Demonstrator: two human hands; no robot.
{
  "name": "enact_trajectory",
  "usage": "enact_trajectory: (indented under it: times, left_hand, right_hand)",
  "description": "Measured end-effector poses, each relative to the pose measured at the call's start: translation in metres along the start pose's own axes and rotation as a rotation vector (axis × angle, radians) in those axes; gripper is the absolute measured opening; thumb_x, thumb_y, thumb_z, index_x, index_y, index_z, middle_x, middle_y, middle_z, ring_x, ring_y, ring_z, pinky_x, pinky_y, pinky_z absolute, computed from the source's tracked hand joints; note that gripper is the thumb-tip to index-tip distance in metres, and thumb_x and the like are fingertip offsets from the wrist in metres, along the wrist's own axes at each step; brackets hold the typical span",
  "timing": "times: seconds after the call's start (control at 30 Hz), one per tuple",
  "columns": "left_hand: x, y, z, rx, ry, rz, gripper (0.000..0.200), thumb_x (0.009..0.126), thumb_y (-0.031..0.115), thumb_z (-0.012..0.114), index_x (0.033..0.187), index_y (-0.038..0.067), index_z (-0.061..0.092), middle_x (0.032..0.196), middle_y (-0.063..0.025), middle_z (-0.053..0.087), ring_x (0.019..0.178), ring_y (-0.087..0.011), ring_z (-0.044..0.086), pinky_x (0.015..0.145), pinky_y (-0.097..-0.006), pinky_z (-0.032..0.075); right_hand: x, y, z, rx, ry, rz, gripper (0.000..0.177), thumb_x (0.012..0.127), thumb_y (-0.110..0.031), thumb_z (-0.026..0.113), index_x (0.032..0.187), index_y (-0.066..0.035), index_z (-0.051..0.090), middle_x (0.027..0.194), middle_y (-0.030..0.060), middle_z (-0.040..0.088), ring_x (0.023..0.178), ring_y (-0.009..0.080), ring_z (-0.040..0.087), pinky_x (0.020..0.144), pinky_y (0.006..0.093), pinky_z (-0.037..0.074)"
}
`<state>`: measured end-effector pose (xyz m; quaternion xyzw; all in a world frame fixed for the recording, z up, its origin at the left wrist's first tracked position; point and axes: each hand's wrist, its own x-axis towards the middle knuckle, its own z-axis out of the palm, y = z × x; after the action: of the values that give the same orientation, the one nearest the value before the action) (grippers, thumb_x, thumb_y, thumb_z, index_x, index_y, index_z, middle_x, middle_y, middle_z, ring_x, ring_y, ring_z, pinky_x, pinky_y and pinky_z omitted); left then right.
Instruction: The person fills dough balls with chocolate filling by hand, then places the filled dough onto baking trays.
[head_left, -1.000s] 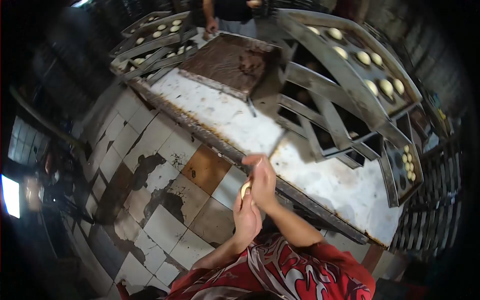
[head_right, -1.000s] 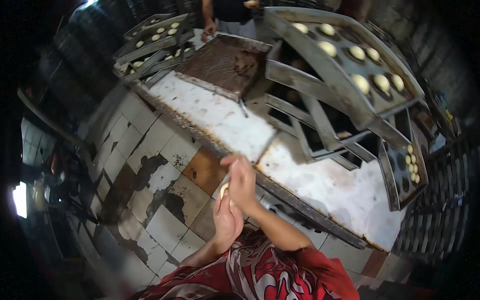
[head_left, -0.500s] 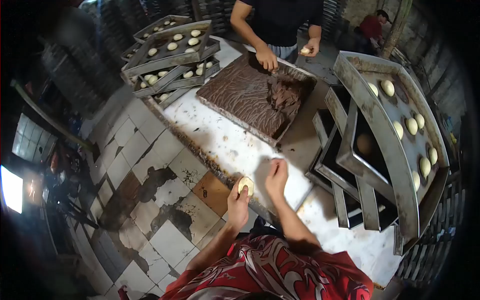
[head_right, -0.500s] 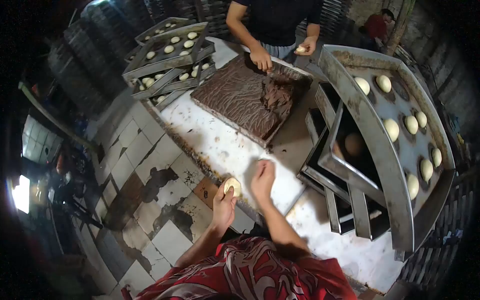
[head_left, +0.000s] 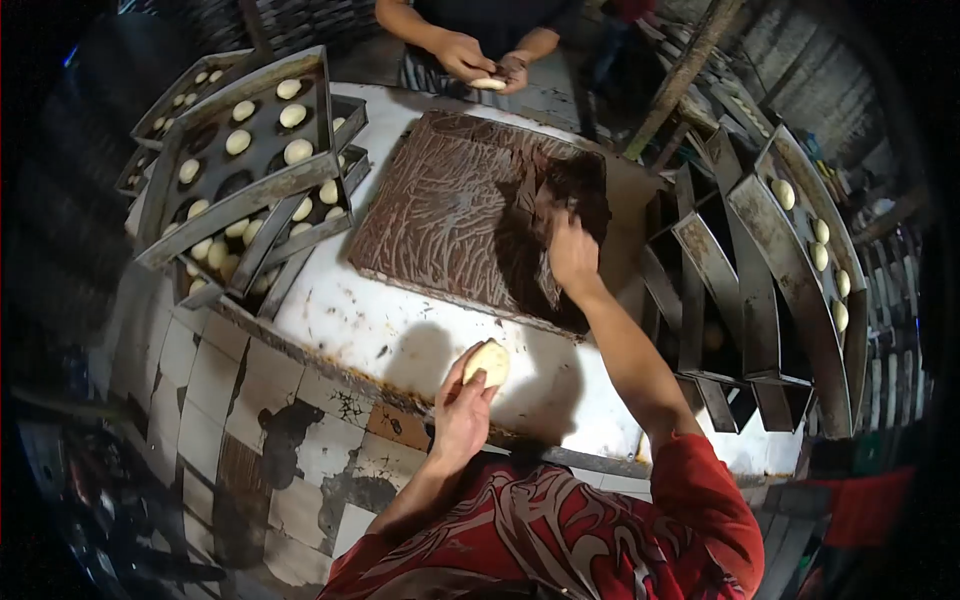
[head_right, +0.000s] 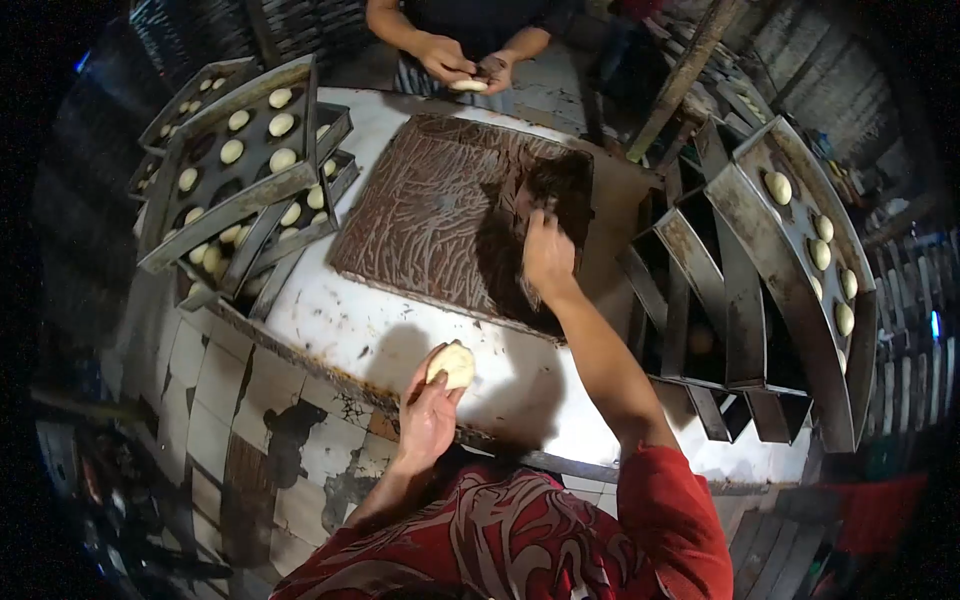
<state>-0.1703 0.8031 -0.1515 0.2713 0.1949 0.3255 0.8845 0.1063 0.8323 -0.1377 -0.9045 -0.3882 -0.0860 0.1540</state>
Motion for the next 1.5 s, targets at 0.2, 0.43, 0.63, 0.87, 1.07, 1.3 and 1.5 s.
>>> enact_trajectory:
  times: [0.2,0.43,0.63,0.87,1.07,1.3,1.5]
  left_hand:
    - [0.056,0.042,-0.022,-0.004,0.166,-0.099,0.04,0.091,0.014,0.048,0.127,-0.003,0.041,0.124,-0.0142,0.049,0.117,-0.0251,0.047,0.103,-0.039,0.036]
    - [0.095,0.061,0.026,-0.336,-0.012,-0.413,0.039,0.095,0.027,0.035,0.118,-0.002,0.047,0.12,-0.0151,0.052,0.114,-0.0271,0.048,0.102,-0.0421,0.035]
    - [0.082,0.079,0.029,-0.399,-0.087,-0.336,0.036,0.084,0.013,0.043,0.115,-0.003,0.051,0.115,-0.0184,0.054,0.114,-0.0331,0.047,0.105,-0.0459,0.032]
    - [0.031,0.001,0.005,-0.028,-0.13,-0.103,0.049,0.069,0.003,0.049,0.118,0.0,0.048,0.112,-0.0138,0.056,0.111,-0.0278,0.051,0.101,-0.0439,0.037]
    - [-0.005,-0.018,0.021,-0.283,0.047,-0.242,0.043,0.08,0.014,0.052,0.12,-0.001,0.047,0.122,-0.0141,0.051,0.115,-0.0279,0.047,0.103,-0.0417,0.036]
    - [0.036,0.017,-0.005,-0.236,0.062,-0.235,0.039,0.091,0.02,0.046,0.124,-0.001,0.043,0.125,-0.0149,0.049,0.118,-0.0273,0.046,0.103,-0.0428,0.036]
    - [0.076,0.04,0.016,-0.244,-0.029,-0.317,0.034,0.094,0.021,0.044,0.12,-0.001,0.047,0.12,-0.0144,0.053,0.114,-0.0279,0.049,0.101,-0.0448,0.038]
  right_hand:
    - [-0.078,-0.003,-0.034,0.47,-0.298,0.093,0.012,0.088,-0.013,0.053,0.089,-0.003,0.059,0.073,0.0191,0.061,0.062,0.0305,0.059,0.057,0.0375,0.046]
    - [-0.114,-0.058,-0.081,1.042,-0.069,0.009,0.007,0.085,-0.006,0.061,0.087,0.0,0.059,0.074,0.0046,0.055,0.063,0.0121,0.049,0.056,0.025,0.04]
    - [-0.138,0.014,-0.028,0.618,0.262,-0.242,0.009,0.079,0.004,0.062,0.087,0.002,0.058,0.08,0.013,0.055,0.068,0.0251,0.052,0.059,0.0328,0.042]
    - [-0.085,0.069,-0.021,0.479,0.559,-0.039,0.04,0.07,0.015,0.047,0.105,-0.001,0.056,0.087,0.0208,0.054,0.081,0.0373,0.053,0.071,0.0418,0.043]
    - [-0.037,0.064,-0.015,0.18,0.228,0.134,0.033,0.072,0.008,0.052,0.104,-0.001,0.057,0.075,0.022,0.06,0.073,0.0384,0.06,0.067,0.042,0.047]
    - [-0.1,0.023,-0.069,1.265,-0.284,0.4,0.019,0.087,-0.01,0.058,0.103,-0.001,0.061,0.069,0.0039,0.054,0.051,0.0073,0.041,0.047,0.0212,0.032]
    - [-0.131,-0.037,-0.077,1.244,-0.191,0.156,0.016,0.089,-0.007,0.057,0.102,0.001,0.062,0.075,0.0002,0.056,0.067,0.0061,0.047,0.057,0.0215,0.039]
